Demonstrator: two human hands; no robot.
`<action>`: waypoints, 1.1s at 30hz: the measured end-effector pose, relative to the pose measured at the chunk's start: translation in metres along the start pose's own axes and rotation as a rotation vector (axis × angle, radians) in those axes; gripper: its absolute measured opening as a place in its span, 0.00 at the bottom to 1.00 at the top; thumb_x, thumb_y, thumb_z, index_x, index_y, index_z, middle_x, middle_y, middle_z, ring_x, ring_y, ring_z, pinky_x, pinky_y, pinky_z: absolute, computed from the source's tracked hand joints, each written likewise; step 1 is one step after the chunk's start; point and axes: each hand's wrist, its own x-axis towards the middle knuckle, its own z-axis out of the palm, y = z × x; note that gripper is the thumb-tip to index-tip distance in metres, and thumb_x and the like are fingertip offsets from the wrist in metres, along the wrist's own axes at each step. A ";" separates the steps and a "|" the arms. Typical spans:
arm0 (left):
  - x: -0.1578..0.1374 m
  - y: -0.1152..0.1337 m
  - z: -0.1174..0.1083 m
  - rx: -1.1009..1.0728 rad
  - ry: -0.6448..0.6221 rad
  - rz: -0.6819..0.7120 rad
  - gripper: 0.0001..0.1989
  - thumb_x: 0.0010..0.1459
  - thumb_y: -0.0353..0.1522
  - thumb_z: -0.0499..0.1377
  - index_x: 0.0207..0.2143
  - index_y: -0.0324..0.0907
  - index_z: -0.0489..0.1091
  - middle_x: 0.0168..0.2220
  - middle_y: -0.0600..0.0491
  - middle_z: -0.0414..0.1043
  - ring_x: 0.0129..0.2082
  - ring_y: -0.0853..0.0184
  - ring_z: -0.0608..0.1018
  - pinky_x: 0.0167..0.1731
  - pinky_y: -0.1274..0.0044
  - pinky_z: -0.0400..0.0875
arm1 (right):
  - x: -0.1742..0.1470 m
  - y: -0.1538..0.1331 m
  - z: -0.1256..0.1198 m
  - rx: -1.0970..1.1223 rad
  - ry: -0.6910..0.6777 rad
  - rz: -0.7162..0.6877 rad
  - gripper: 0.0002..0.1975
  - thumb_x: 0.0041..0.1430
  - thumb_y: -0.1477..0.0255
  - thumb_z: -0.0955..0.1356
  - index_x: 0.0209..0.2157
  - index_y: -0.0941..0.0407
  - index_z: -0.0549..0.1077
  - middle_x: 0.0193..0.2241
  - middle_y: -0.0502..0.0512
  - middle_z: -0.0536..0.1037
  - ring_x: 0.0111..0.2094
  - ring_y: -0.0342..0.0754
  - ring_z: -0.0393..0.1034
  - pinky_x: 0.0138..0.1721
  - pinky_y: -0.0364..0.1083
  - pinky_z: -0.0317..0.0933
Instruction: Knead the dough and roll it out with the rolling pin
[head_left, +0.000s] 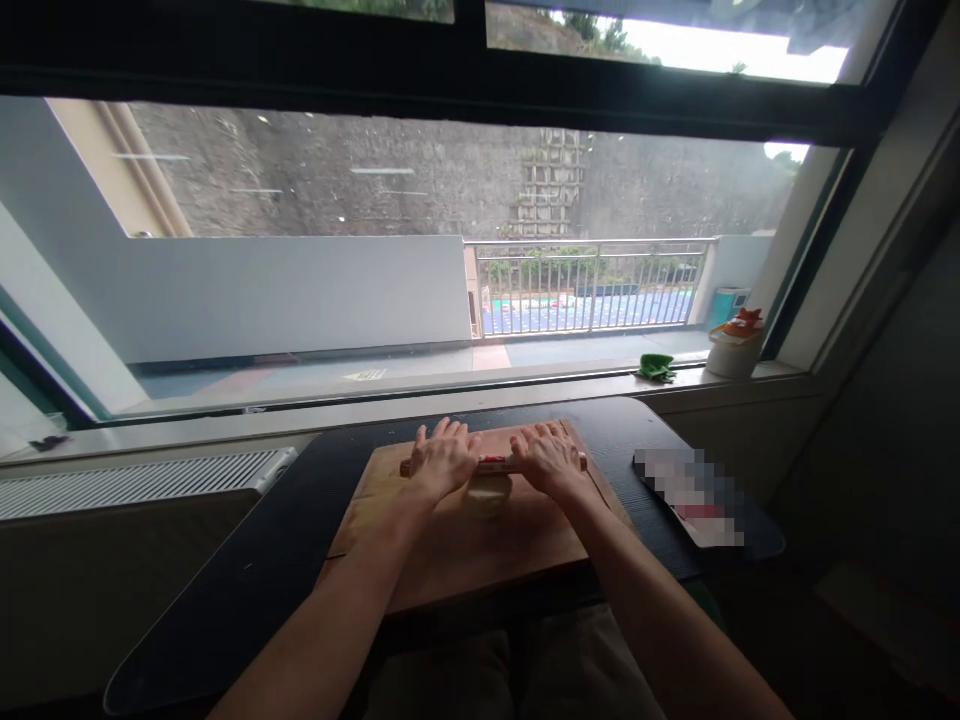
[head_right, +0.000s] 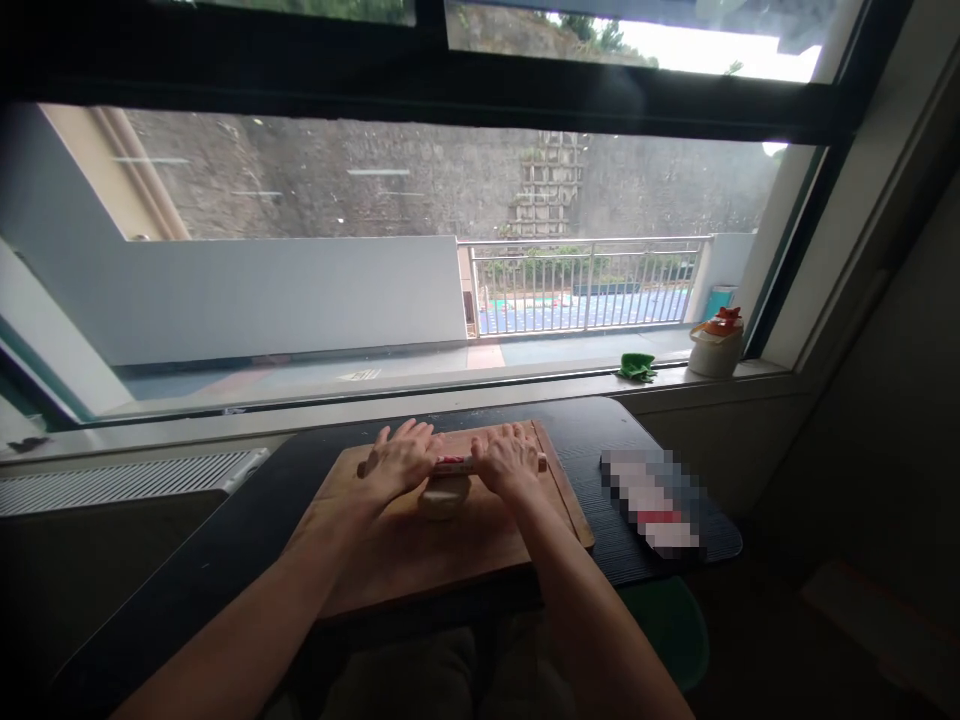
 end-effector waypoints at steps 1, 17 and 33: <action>-0.007 0.000 0.001 0.001 0.040 0.013 0.23 0.63 0.39 0.39 0.48 0.42 0.67 0.54 0.47 0.66 0.60 0.58 0.58 0.58 0.59 0.44 | -0.006 0.000 0.003 0.009 0.060 -0.008 0.24 0.65 0.59 0.51 0.45 0.55 0.71 0.50 0.60 0.69 0.53 0.52 0.57 0.53 0.51 0.48; 0.009 -0.011 0.007 -0.051 -0.016 -0.145 0.22 0.58 0.42 0.44 0.50 0.47 0.67 0.61 0.46 0.55 0.59 0.53 0.58 0.51 0.55 0.58 | 0.019 0.005 0.003 0.018 -0.071 -0.030 0.23 0.62 0.61 0.54 0.37 0.54 0.76 0.45 0.59 0.71 0.48 0.54 0.60 0.48 0.51 0.53; -0.054 0.000 -0.002 0.014 0.139 0.037 0.25 0.62 0.44 0.38 0.49 0.45 0.68 0.57 0.51 0.63 0.62 0.58 0.54 0.59 0.56 0.40 | -0.039 0.002 0.007 0.025 0.076 -0.087 0.23 0.64 0.61 0.51 0.46 0.53 0.71 0.55 0.56 0.63 0.58 0.52 0.48 0.56 0.53 0.43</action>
